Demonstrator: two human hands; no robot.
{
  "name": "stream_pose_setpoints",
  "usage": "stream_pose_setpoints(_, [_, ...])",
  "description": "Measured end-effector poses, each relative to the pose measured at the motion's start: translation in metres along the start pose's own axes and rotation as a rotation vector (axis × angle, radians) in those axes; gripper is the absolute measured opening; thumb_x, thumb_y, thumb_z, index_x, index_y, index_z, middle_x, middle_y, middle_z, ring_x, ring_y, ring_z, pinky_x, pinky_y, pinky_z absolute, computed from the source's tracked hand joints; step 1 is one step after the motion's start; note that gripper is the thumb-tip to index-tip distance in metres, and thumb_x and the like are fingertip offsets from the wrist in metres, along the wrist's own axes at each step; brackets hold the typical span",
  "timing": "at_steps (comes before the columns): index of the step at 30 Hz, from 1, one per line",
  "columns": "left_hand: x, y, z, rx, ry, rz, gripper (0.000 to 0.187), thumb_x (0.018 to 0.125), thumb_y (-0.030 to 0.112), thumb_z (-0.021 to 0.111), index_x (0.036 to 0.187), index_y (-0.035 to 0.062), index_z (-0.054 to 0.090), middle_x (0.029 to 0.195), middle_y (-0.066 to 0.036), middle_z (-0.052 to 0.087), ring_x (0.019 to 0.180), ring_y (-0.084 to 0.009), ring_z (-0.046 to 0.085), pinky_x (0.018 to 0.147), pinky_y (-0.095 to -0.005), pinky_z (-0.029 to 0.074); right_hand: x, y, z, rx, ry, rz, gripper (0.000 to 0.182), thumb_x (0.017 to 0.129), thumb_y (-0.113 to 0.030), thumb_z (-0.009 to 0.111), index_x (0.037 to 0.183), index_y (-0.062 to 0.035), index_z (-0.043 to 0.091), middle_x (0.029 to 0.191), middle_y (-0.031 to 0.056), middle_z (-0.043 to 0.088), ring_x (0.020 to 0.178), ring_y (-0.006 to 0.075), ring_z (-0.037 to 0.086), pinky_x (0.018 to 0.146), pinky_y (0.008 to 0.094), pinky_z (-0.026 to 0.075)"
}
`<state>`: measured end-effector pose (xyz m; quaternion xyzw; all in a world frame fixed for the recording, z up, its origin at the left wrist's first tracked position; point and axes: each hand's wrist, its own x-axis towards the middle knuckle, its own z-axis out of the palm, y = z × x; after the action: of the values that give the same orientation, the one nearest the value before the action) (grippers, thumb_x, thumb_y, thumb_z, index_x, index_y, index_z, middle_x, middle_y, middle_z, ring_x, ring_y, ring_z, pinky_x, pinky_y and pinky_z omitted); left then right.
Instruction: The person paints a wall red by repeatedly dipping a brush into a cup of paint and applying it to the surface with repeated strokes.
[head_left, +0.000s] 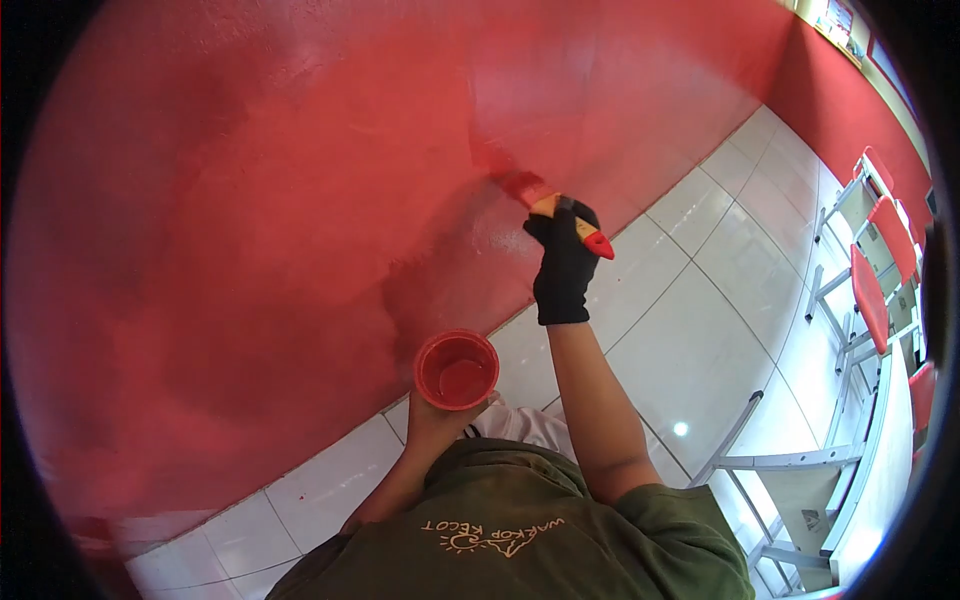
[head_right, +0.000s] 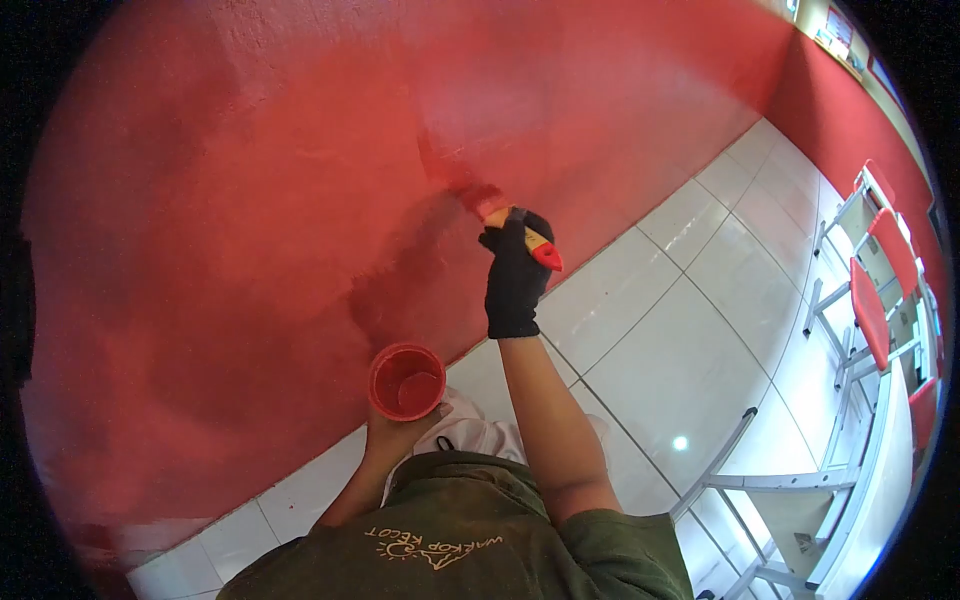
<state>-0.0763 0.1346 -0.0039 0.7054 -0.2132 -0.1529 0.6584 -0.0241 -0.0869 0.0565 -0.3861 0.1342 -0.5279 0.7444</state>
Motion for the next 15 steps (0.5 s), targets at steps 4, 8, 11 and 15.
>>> stream_pose_setpoints(4, [0.001, 0.003, -0.003, 0.104, -0.003, 0.004, 0.069, 0.06, 0.014, 0.087, 0.118, 0.004, 0.051, 0.115, -0.01, 0.059, 0.105, -0.0194, 0.057, 0.088, -0.0336, 0.048, 0.015, -0.003, 0.02, -0.039, -0.035, 0.011, 0.021, 0.094, -0.019, 0.054, 0.103, -0.0009, 0.052, 0.086, 0.008, 0.061, 0.075, 0.0169, 0.062, 0.068, 0.031, 0.054])
stream_pose_setpoints(8, [0.003, 0.004, -0.002, 0.087, 0.004, 0.003, 0.068, 0.06, 0.014, 0.087, 0.117, 0.0042, 0.052, 0.114, -0.01, 0.059, 0.105, -0.0193, 0.058, 0.087, -0.0337, 0.048, 0.043, -0.034, 0.058, 0.045, -0.157, -0.152, 0.023, 0.092, -0.018, 0.057, 0.104, 0.0008, 0.054, 0.09, 0.0117, 0.062, 0.076, 0.0202, 0.064, 0.071, 0.0328, 0.056])
stream_pose_setpoints(11, [0.002, 0.006, 0.001, 0.062, 0.009, 0.008, 0.068, 0.06, 0.014, 0.087, 0.117, 0.0044, 0.052, 0.114, -0.009, 0.059, 0.105, -0.0187, 0.058, 0.087, -0.0335, 0.048, 0.055, -0.06, 0.081, 0.108, -0.231, -0.231, 0.024, 0.093, -0.019, 0.056, 0.105, 0.0009, 0.053, 0.091, 0.0118, 0.062, 0.079, 0.0209, 0.064, 0.073, 0.0325, 0.055])
stream_pose_setpoints(15, [0.004, 0.003, 0.0, 0.037, -0.007, -0.013, 0.068, 0.06, 0.015, 0.087, 0.117, 0.0046, 0.052, 0.114, -0.008, 0.059, 0.105, -0.0177, 0.058, 0.087, -0.0332, 0.049, 0.054, -0.087, 0.094, 0.176, -0.29, -0.34, 0.027, 0.094, -0.022, 0.054, 0.108, 0.0011, 0.052, 0.095, 0.0118, 0.062, 0.084, 0.0216, 0.064, 0.081, 0.0332, 0.053])
